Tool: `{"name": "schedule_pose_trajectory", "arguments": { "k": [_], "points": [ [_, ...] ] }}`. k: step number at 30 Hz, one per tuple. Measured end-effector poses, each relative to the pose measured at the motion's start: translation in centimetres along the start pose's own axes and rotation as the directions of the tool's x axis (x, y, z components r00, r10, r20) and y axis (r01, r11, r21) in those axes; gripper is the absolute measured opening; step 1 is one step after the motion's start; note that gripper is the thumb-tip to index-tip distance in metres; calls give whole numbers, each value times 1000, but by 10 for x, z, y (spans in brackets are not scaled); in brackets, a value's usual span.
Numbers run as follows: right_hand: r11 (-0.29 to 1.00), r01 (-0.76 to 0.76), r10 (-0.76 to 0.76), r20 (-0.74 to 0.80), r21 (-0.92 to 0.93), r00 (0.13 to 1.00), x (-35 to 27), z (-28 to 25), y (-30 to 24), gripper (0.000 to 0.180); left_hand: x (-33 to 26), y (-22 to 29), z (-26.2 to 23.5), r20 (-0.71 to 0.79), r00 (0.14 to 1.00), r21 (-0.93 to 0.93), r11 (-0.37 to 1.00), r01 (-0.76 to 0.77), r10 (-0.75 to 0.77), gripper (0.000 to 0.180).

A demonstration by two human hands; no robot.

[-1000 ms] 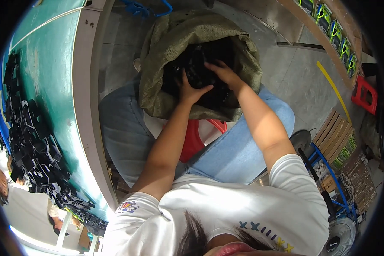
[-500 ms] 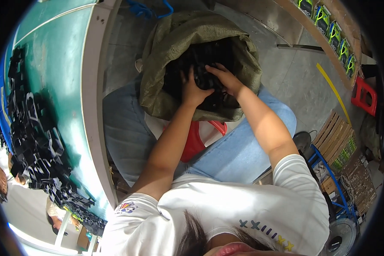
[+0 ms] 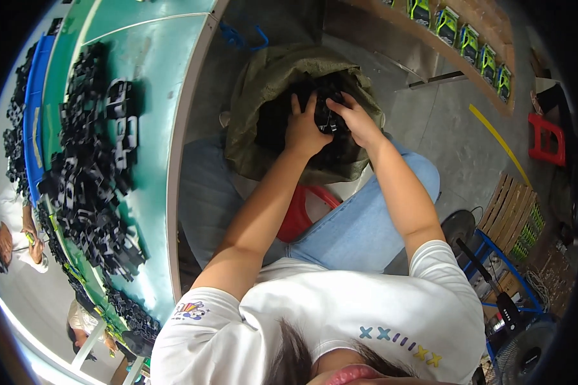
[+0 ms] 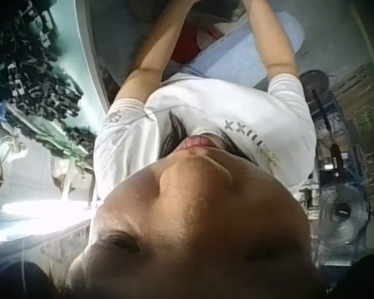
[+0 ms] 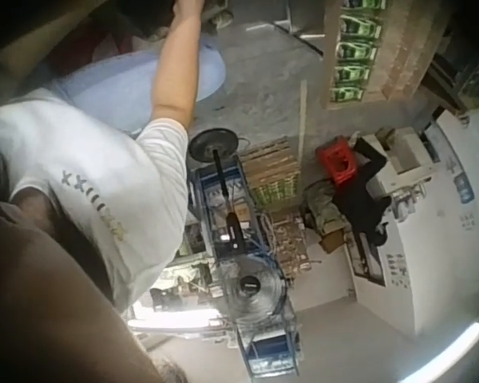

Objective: The person assembles toy cars on a manufacturing assembly line by fitting toy car bodies to toy car chassis, then organizes plastic frames into storage bins. The assembly is performed by hand, with pliers and a utility knife available as tools.

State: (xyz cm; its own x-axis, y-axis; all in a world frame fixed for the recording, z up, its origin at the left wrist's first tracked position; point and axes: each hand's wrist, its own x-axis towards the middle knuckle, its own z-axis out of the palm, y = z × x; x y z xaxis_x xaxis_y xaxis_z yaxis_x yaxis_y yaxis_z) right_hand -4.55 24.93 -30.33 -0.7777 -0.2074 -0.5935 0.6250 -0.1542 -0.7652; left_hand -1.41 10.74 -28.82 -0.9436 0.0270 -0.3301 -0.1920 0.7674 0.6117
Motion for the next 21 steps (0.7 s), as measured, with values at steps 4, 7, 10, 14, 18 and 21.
{"name": "schedule_pose_trajectory", "arguments": {
  "k": [4, 7, 10, 14, 18, 21],
  "points": [
    [998, 53, -53, -14, 22, 999, -25, -1, -24, 61, -6, 34, -15, 17, 1000, 140, 990, 12, -15, 101],
    [996, 82, -82, -16, 27, 997, -30, 3, -35, 56, -4, 47, -30, 33, 999, 184, 983, 9, -16, 103],
    [988, 108, -103, -52, 113, 993, -35, 13, -46, 51, -3, 54, -49, 44, 999, 186, 983, -14, 6, 104],
    [969, 196, -192, -38, 151, 981, -42, 12, -51, 46, -15, 69, -64, 51, 998, 143, 988, -50, 43, 101],
    [975, 191, -185, -60, 114, 981, -68, 19, -73, 46, -29, 89, -84, 89, 996, 113, 993, -19, 9, 104],
    [971, 218, -212, -71, 94, 975, -88, 23, -99, 45, -38, 105, -102, 56, 996, 85, 994, -75, 71, 104]
  ]
}}
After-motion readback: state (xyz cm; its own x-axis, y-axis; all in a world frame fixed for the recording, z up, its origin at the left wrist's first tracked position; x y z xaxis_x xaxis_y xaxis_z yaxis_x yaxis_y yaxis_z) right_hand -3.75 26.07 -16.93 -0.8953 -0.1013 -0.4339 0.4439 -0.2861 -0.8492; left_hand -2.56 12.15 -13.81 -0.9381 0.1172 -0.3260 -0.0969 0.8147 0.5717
